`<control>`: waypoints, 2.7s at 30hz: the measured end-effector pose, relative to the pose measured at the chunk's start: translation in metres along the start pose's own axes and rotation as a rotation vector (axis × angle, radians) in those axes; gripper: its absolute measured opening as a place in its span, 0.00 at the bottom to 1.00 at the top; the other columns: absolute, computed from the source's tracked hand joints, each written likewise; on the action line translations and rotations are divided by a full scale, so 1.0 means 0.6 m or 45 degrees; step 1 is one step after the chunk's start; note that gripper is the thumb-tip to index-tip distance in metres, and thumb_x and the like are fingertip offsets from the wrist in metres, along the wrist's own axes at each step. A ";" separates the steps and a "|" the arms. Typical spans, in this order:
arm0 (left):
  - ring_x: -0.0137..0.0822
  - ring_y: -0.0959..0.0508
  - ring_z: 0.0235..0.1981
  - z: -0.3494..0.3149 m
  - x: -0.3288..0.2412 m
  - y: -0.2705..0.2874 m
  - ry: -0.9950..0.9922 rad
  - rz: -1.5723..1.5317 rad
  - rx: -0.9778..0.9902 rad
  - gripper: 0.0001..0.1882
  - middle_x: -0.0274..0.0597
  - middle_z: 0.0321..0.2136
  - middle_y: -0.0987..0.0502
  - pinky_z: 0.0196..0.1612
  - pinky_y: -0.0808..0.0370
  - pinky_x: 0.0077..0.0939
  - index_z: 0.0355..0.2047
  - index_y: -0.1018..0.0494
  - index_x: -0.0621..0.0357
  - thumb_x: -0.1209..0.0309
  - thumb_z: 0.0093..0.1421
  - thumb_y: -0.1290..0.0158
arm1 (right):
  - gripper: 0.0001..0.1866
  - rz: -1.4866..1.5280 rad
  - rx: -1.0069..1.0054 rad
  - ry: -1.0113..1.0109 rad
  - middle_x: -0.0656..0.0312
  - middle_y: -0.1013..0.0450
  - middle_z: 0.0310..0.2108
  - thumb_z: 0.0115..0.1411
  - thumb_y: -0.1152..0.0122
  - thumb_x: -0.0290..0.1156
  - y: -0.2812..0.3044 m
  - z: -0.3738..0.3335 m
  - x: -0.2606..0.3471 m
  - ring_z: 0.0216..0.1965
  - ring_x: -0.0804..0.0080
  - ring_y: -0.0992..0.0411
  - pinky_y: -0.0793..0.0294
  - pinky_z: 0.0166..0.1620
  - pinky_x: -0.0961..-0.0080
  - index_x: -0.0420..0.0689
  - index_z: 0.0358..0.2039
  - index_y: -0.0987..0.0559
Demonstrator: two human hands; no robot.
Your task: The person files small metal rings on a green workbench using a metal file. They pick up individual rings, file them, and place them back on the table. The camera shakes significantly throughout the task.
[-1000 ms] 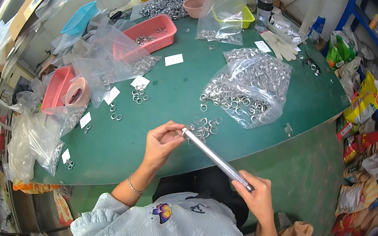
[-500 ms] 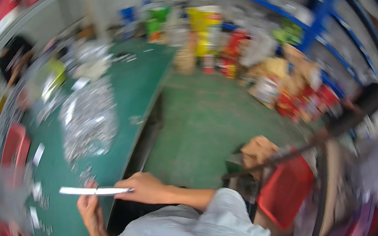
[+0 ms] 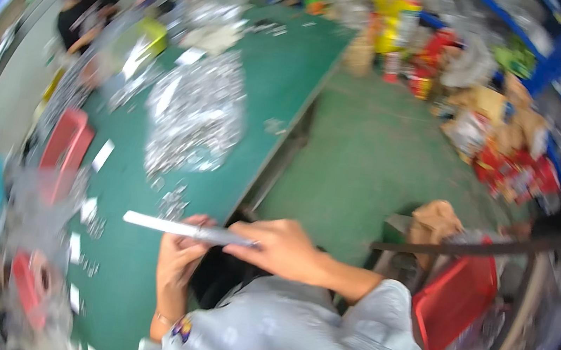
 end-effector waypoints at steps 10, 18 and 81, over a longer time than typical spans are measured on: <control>0.38 0.27 0.44 -0.012 -0.007 0.014 -0.199 -0.047 0.008 0.16 0.49 0.44 0.28 0.49 0.29 0.30 0.39 0.26 0.71 0.84 0.48 0.42 | 0.12 0.164 0.104 -0.019 0.57 0.30 0.19 0.52 0.36 0.32 -0.019 0.017 0.004 0.17 0.62 0.32 0.34 0.21 0.71 0.41 0.35 0.22; 0.32 0.25 0.35 -0.016 -0.012 0.013 -0.261 0.138 -0.002 0.18 0.43 0.35 0.26 0.39 0.28 0.22 0.35 0.24 0.67 0.75 0.41 0.34 | 0.12 0.106 0.160 0.014 0.58 0.30 0.18 0.51 0.35 0.34 -0.022 0.018 0.012 0.15 0.64 0.33 0.35 0.19 0.72 0.42 0.34 0.22; 0.31 0.29 0.40 0.010 -0.002 0.068 -0.429 -0.145 -0.279 0.14 0.40 0.38 0.30 0.45 0.31 0.25 0.39 0.27 0.69 0.79 0.51 0.41 | 0.10 0.199 0.296 0.048 0.56 0.33 0.17 0.51 0.34 0.28 -0.090 0.115 -0.024 0.16 0.71 0.37 0.37 0.21 0.75 0.39 0.33 0.23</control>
Point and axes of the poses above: each hand's wrist, its own z-axis towards the middle knuckle, its own y-axis out of the back of the hand, x = y × z, the point moved 3 cm from there along z, towards the middle knuckle
